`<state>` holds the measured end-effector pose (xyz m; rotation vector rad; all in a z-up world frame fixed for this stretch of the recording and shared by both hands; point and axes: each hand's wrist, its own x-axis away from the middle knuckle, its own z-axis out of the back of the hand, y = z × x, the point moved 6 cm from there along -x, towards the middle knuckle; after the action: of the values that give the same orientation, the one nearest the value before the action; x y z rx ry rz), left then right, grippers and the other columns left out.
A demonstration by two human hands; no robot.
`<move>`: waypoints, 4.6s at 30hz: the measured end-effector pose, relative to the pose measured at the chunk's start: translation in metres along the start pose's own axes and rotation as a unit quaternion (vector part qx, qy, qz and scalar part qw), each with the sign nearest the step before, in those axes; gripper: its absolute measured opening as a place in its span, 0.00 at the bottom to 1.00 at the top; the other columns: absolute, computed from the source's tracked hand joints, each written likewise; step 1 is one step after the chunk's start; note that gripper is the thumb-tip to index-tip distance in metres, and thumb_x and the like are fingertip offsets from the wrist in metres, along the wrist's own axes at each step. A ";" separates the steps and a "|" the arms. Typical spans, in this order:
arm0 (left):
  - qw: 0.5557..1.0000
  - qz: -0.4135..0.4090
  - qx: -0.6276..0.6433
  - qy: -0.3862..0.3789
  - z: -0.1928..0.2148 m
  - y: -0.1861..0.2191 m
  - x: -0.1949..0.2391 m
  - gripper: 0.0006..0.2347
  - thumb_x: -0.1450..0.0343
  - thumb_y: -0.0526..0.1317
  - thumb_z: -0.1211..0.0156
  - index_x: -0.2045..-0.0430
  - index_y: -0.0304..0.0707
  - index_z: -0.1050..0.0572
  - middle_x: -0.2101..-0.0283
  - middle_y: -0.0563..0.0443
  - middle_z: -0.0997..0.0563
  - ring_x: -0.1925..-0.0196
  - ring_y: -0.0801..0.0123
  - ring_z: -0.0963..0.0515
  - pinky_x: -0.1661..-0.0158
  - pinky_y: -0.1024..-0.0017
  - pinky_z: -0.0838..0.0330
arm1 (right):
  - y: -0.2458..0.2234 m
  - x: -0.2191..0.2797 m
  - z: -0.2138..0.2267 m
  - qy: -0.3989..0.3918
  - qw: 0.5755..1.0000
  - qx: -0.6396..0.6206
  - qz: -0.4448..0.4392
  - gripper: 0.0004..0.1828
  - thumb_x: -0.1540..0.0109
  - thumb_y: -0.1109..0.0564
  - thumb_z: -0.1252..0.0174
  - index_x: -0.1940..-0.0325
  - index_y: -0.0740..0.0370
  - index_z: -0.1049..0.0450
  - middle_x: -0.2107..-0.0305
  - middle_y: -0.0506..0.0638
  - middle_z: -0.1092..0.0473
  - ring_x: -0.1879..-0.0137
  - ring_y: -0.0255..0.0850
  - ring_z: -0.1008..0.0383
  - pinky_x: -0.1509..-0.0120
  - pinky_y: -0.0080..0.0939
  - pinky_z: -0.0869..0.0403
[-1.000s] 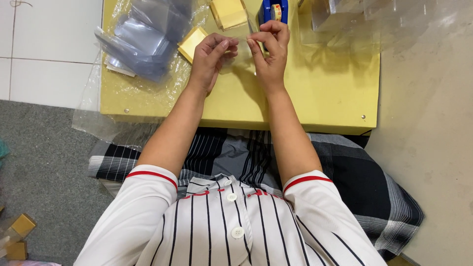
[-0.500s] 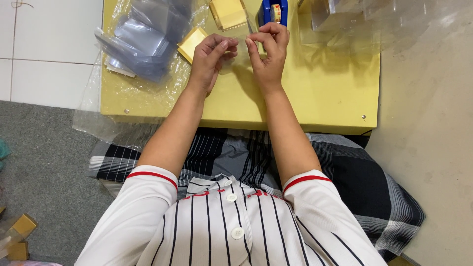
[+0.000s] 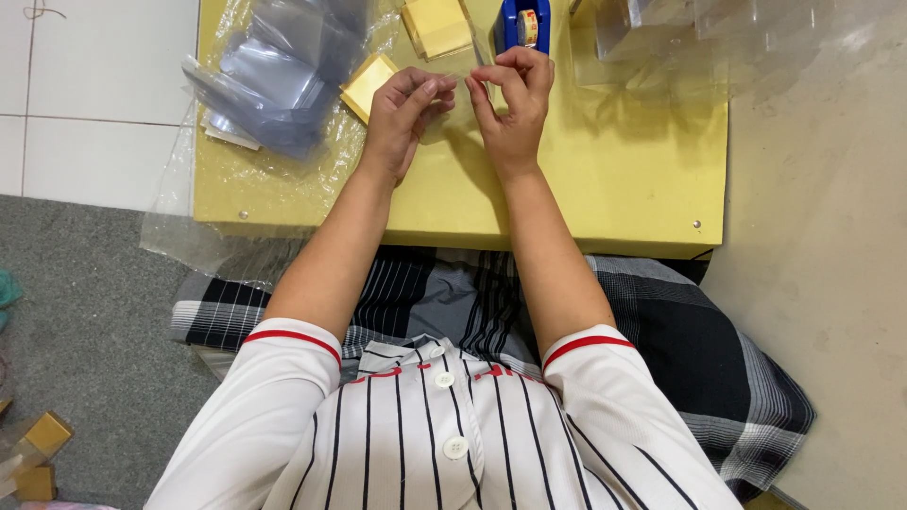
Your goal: Folding small gold boxes, placing them into clear plastic bags, and sealing them with tape.
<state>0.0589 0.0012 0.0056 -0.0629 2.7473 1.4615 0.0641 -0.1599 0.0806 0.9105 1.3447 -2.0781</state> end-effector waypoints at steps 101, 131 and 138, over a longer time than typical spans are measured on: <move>0.933 -0.175 -0.316 -0.008 -0.018 0.014 0.012 0.29 0.31 0.36 0.30 0.36 0.46 0.38 0.44 0.50 0.31 0.43 0.66 0.30 0.44 0.69 0.32 | 0.047 0.008 -0.024 -0.102 0.923 -0.357 -0.099 0.31 0.28 0.50 0.48 0.24 0.55 0.51 0.27 0.57 0.45 0.21 0.53 0.43 0.15 0.54 0.44; 0.902 -0.221 -0.370 0.013 -0.023 0.018 0.017 0.33 0.31 0.31 0.29 0.33 0.45 0.42 0.33 0.50 0.33 0.33 0.61 0.30 0.36 0.65 0.32 | 0.038 0.014 -0.021 -0.092 0.945 -0.307 -0.058 0.34 0.32 0.54 0.51 0.21 0.52 0.52 0.29 0.60 0.40 0.23 0.53 0.37 0.17 0.53 0.38; 0.897 -0.237 -0.371 0.033 -0.022 0.019 0.016 0.30 0.32 0.32 0.28 0.37 0.46 0.39 0.37 0.52 0.29 0.41 0.64 0.27 0.40 0.68 0.31 | 0.045 0.018 -0.022 -0.079 0.951 -0.289 -0.074 0.33 0.32 0.56 0.51 0.22 0.50 0.51 0.29 0.57 0.39 0.21 0.51 0.38 0.15 0.53 0.38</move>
<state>0.0415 -0.0067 0.0326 -0.7379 1.8260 2.2167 0.0897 -0.1580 0.0341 0.3939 1.8303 -1.6539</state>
